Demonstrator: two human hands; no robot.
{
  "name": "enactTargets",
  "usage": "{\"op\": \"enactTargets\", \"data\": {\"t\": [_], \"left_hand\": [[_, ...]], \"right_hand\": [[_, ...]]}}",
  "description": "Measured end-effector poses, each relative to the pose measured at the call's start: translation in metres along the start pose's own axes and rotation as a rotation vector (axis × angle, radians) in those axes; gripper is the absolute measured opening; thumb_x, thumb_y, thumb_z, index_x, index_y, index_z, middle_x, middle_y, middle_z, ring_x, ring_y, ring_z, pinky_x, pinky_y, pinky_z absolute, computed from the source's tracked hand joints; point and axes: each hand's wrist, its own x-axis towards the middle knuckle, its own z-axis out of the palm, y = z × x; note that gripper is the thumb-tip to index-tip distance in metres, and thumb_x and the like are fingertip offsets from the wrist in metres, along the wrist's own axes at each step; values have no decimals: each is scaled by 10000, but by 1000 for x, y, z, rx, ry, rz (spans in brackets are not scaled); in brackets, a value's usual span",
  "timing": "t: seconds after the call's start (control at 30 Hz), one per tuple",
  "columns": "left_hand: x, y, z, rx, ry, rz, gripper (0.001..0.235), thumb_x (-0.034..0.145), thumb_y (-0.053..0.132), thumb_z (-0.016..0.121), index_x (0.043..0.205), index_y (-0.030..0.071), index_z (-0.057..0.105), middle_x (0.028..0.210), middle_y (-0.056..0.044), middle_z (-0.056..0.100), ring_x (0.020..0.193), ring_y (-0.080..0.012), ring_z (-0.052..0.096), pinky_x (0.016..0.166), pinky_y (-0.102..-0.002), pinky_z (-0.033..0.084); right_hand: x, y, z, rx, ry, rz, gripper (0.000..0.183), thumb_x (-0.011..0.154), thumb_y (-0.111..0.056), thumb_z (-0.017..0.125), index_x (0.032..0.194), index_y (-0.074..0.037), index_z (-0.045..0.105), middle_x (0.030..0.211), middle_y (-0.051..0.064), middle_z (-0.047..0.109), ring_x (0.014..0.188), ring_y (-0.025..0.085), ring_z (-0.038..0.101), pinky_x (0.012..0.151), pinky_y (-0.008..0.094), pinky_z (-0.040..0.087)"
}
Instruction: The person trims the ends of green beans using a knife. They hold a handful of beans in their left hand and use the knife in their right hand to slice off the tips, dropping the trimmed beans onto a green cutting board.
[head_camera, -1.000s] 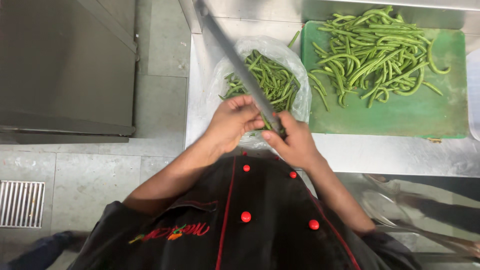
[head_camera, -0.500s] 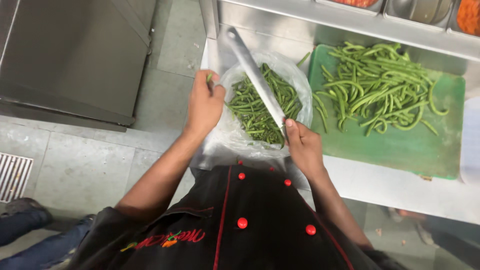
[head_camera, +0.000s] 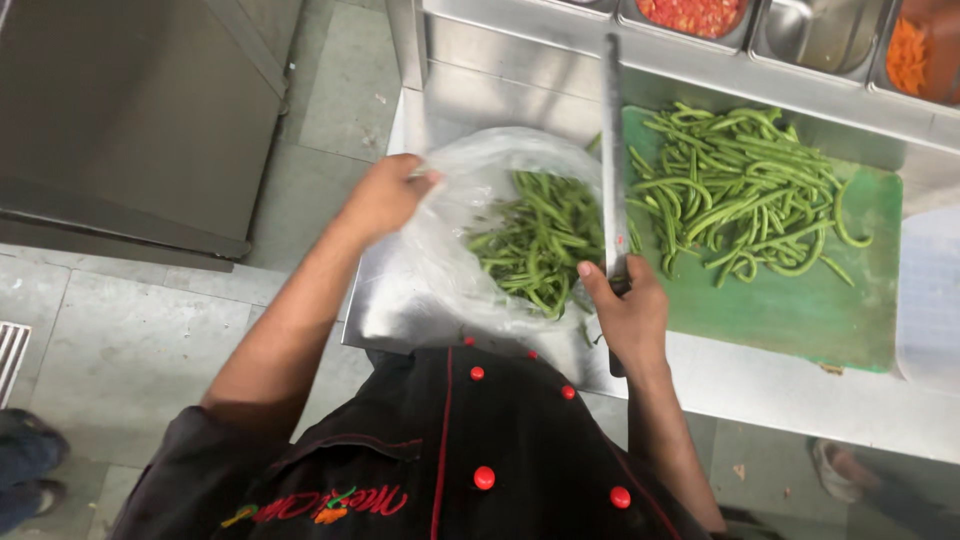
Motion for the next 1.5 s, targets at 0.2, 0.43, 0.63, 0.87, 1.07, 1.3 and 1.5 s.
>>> {"op": "enactTargets", "data": {"t": [0.2, 0.43, 0.63, 0.87, 1.07, 1.3, 1.5], "left_hand": [[-41, 24, 5, 153, 485, 355, 495, 878, 223, 796, 1219, -77, 601, 1024, -216, 648, 790, -301, 645, 698, -425, 524], [-41, 83, 60, 25, 157, 552, 151, 921, 48, 717, 1062, 92, 686, 1007, -94, 714, 856, -302, 703, 720, -404, 561], [-39, 87, 77, -18, 170, 574, 168, 934, 4, 702, 1085, 78, 689, 1015, -96, 714, 779, -261, 694, 676, -344, 545], [-60, 74, 53, -313, 34, 84, 154, 1050, 118, 640, 1172, 62, 717, 924, -56, 736, 774, -60, 616, 685, -250, 499], [-85, 84, 76, -410, -283, 195, 224, 1078, 215, 593, 1187, 53, 703, 967, -13, 778, 884, -27, 708, 781, -226, 558], [-83, 125, 80, -280, -476, 34, 292, 935, 302, 719, 1088, 55, 749, 766, -110, 720, 605, -98, 598, 559, -311, 497], [-81, 118, 77, -282, -354, 156, 273, 930, 295, 727, 1052, 53, 760, 831, -74, 776, 648, -89, 679, 603, -286, 542]], "right_hand": [[-1, 2, 3, 7, -36, -19, 330, 889, -292, 790, 1030, -12, 685, 669, 47, 631, 569, 123, 525, 533, 311, 443], [5, 4, -6, -160, -96, -91, 316, 893, -216, 828, 989, 20, 641, 674, 105, 610, 563, 166, 534, 546, 343, 452], [-17, 27, -46, -187, 10, 33, 289, 854, -164, 842, 950, -9, 617, 731, 82, 670, 605, 156, 609, 579, 328, 499], [-46, 37, -2, -43, -26, 143, 376, 775, -190, 882, 943, -57, 573, 852, 69, 754, 629, 119, 635, 592, 296, 532], [-48, 28, -21, 816, -96, 293, 308, 876, 17, 760, 932, -98, 480, 902, 180, 743, 538, 110, 525, 472, 267, 414], [-24, -1, -23, 1166, -251, 171, 279, 938, 46, 732, 992, -91, 495, 995, 210, 726, 582, 106, 545, 518, 261, 463], [-13, -13, -14, 1145, -274, 185, 257, 947, 0, 729, 979, -92, 491, 981, 207, 715, 574, 107, 537, 517, 258, 472]]}}
